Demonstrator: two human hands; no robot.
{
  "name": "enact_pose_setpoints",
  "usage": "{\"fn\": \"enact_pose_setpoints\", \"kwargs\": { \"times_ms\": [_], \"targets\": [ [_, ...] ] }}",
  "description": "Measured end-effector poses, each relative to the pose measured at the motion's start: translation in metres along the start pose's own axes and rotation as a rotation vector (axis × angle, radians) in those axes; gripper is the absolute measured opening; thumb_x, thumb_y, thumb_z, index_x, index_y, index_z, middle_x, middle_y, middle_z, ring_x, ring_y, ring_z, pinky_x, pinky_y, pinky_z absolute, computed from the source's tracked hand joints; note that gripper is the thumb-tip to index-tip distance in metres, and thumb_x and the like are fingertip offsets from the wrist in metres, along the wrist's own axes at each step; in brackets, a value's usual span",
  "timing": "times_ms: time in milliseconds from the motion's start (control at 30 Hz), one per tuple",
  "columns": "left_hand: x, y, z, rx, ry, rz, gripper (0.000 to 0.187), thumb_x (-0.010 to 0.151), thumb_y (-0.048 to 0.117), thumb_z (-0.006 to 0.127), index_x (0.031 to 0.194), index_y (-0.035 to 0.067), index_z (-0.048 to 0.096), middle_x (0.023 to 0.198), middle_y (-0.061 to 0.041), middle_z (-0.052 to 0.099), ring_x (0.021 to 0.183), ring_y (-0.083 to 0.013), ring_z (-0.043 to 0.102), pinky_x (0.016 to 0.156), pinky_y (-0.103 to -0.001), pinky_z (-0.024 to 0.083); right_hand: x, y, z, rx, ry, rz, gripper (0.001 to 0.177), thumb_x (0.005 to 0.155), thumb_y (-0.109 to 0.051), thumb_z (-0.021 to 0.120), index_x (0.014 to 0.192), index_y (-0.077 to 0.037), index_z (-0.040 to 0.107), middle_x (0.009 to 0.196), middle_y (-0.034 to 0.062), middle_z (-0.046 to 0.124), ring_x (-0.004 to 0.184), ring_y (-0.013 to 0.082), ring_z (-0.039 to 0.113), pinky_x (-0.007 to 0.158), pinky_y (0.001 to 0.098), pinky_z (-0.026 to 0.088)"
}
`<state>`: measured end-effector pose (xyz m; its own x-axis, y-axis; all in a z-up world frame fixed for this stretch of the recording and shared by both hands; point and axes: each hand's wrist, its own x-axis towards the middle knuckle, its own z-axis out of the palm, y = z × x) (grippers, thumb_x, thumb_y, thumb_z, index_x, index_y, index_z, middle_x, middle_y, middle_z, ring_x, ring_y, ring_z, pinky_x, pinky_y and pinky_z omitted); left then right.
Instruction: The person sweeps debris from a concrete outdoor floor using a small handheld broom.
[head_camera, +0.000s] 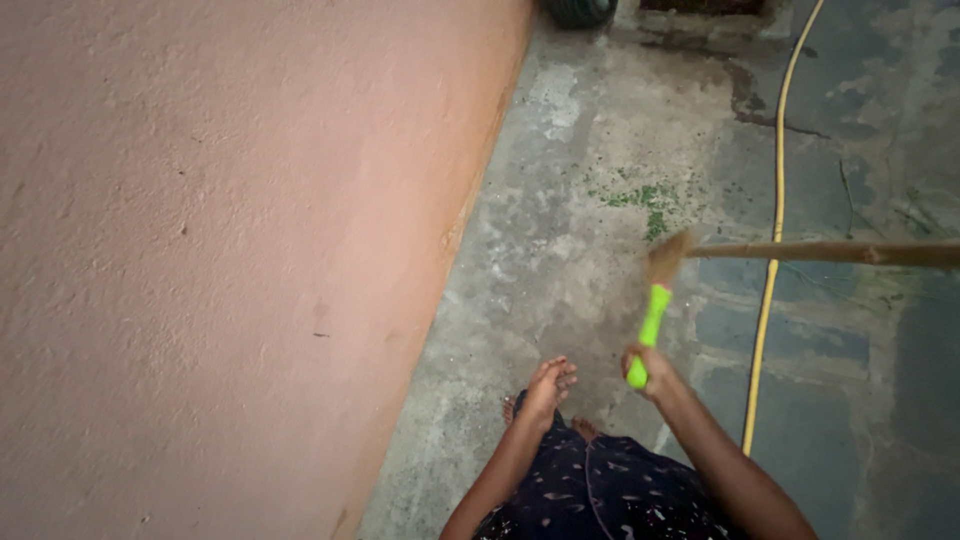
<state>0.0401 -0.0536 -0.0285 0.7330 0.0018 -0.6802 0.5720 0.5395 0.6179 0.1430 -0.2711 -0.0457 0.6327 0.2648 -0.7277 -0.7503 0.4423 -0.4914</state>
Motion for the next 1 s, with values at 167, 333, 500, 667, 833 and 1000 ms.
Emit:
{"fn": "enact_pose_setpoints", "kwargs": {
  "times_ms": [167,333,500,667,833,1000],
  "targets": [
    [-0.010,-0.003,-0.012,0.021,0.017,-0.008,0.036,0.101,0.037,0.056,0.133,0.021,0.059,0.118,0.003,0.073,0.102,-0.0113,0.066,0.095,-0.035,0.042,0.039,-0.069,-0.007,0.525,-0.212,0.309,0.010,0.092,-0.012,0.057,0.083,-0.011,0.052,0.064,-0.0014,0.057,0.050,0.0101,0.057,0.045,0.0230,0.050],
    [-0.015,-0.002,-0.022,0.028,0.069,-0.015,0.037,0.101,0.038,0.051,0.134,0.024,0.059,0.121,0.004,0.074,0.106,-0.0106,0.067,0.101,-0.037,0.042,0.040,-0.015,-0.007,0.155,-0.127,0.054,0.010,0.092,-0.014,0.055,0.083,-0.011,0.053,0.062,0.0006,0.054,0.047,0.0123,0.050,0.043,0.0283,0.046],
    [-0.014,-0.005,-0.020,0.038,0.077,-0.021,0.036,0.101,0.036,0.054,0.134,0.023,0.059,0.121,0.004,0.073,0.107,-0.0114,0.067,0.100,-0.037,0.042,0.020,0.034,0.016,-0.075,0.134,-0.029,0.010,0.092,-0.010,0.052,0.083,-0.008,0.054,0.064,0.0077,0.054,0.050,0.0209,0.051,0.046,0.0364,0.046],
    [-0.009,-0.004,-0.008,0.034,0.032,0.019,0.036,0.102,0.035,0.053,0.134,0.020,0.060,0.119,0.003,0.073,0.103,-0.0113,0.066,0.093,-0.034,0.043,0.056,-0.020,0.016,0.331,-0.168,0.155,0.016,0.088,-0.015,0.058,0.073,-0.013,0.052,0.062,0.0040,0.055,0.050,0.0183,0.054,0.047,0.0321,0.049],
    [-0.006,0.001,-0.002,0.061,0.044,-0.002,0.036,0.100,0.034,0.053,0.133,0.020,0.060,0.118,0.003,0.073,0.101,-0.0105,0.067,0.087,-0.031,0.044,0.062,-0.031,-0.035,0.172,-0.223,0.115,0.018,0.093,-0.017,0.060,0.076,-0.012,0.055,0.061,0.0025,0.055,0.049,0.0156,0.055,0.044,0.0304,0.048],
    [-0.001,0.003,0.005,0.042,0.035,-0.009,0.035,0.100,0.034,0.055,0.132,0.020,0.060,0.115,0.002,0.072,0.099,-0.0107,0.066,0.084,-0.032,0.042,0.020,0.037,-0.030,-0.394,0.345,0.010,0.014,0.092,-0.014,0.061,0.084,-0.003,0.063,0.064,0.0097,0.058,0.051,0.0247,0.055,0.046,0.0393,0.046]
  ]
}}
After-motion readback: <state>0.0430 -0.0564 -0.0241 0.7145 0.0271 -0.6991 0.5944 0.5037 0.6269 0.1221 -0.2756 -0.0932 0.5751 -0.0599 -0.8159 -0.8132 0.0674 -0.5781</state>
